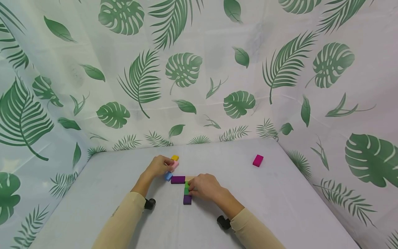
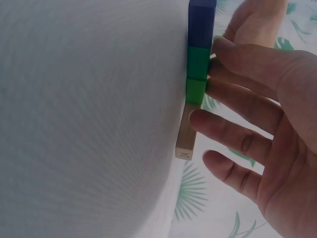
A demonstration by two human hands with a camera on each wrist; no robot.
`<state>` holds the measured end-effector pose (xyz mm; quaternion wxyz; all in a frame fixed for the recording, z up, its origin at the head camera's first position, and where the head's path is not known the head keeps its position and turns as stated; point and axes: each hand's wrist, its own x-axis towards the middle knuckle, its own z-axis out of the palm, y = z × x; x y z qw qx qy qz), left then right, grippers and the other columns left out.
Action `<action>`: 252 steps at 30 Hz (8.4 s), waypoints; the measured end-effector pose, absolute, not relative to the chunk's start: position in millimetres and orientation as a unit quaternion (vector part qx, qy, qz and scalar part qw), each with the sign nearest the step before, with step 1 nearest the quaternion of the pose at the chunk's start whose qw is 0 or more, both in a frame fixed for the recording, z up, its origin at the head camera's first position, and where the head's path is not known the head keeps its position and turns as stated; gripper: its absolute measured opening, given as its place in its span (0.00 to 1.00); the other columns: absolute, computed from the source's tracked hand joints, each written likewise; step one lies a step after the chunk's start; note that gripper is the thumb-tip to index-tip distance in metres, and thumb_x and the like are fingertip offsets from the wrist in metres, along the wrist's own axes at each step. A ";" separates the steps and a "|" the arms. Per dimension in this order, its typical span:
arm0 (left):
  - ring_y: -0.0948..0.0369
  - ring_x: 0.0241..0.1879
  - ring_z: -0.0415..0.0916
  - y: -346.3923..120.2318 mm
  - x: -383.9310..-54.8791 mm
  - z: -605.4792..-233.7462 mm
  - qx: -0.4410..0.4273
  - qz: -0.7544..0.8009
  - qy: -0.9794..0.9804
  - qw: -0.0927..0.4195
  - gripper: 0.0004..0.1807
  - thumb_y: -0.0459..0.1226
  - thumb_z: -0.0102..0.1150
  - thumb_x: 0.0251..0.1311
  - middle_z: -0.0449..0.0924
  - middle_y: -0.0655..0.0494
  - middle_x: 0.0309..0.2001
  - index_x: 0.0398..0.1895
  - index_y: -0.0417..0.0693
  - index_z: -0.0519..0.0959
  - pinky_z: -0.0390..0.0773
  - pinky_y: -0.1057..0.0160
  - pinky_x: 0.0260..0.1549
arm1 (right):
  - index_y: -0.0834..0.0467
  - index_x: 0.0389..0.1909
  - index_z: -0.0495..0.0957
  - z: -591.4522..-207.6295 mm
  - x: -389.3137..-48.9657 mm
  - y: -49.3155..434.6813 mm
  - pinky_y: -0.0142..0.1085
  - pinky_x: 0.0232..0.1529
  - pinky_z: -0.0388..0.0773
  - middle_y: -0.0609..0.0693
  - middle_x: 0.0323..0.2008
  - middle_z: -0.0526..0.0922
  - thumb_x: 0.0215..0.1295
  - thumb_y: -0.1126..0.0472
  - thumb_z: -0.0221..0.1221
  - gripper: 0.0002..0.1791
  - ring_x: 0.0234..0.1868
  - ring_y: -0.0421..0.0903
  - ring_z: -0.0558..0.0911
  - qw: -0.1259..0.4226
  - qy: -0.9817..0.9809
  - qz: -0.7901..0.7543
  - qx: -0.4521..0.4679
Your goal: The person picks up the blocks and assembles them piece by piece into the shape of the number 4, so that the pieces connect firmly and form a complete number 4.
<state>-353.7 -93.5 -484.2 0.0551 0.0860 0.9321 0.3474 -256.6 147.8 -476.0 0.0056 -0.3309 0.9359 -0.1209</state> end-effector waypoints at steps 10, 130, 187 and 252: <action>0.55 0.43 0.77 -93.6 -354.5 -485.6 0.098 0.348 0.931 0.053 0.17 0.37 0.70 0.66 0.86 0.50 0.45 0.56 0.43 0.87 0.82 0.56 0.47 | 0.49 0.43 0.93 -476.0 -255.5 149.0 0.47 0.56 0.83 0.45 0.52 0.90 0.65 0.51 0.72 0.10 0.54 0.46 0.88 0.006 0.936 -0.122 -0.331; 0.55 0.44 0.78 -91.2 -349.0 -483.7 0.111 0.343 0.930 0.077 0.16 0.40 0.71 0.65 0.87 0.50 0.48 0.54 0.46 0.88 0.82 0.52 0.55 | 0.47 0.43 0.93 -477.2 -257.0 149.8 0.45 0.55 0.83 0.43 0.52 0.90 0.65 0.50 0.71 0.10 0.53 0.45 0.88 0.010 0.938 -0.116 -0.326; 0.57 0.40 0.77 -90.5 -356.6 -479.7 0.127 0.322 0.938 0.013 0.14 0.44 0.66 0.69 0.85 0.53 0.43 0.51 0.46 0.87 0.80 0.57 0.42 | 0.49 0.43 0.93 -478.5 -258.2 152.9 0.45 0.55 0.83 0.44 0.52 0.90 0.65 0.52 0.71 0.09 0.54 0.46 0.88 -0.002 0.931 -0.128 -0.343; 0.50 0.52 0.80 -79.4 -363.0 -475.1 0.113 0.317 0.942 0.002 0.21 0.43 0.68 0.67 0.84 0.47 0.58 0.60 0.46 0.84 0.82 0.48 0.53 | 0.49 0.42 0.93 -478.8 -258.6 153.4 0.45 0.55 0.84 0.44 0.52 0.90 0.65 0.50 0.72 0.10 0.53 0.46 0.88 0.001 0.930 -0.131 -0.342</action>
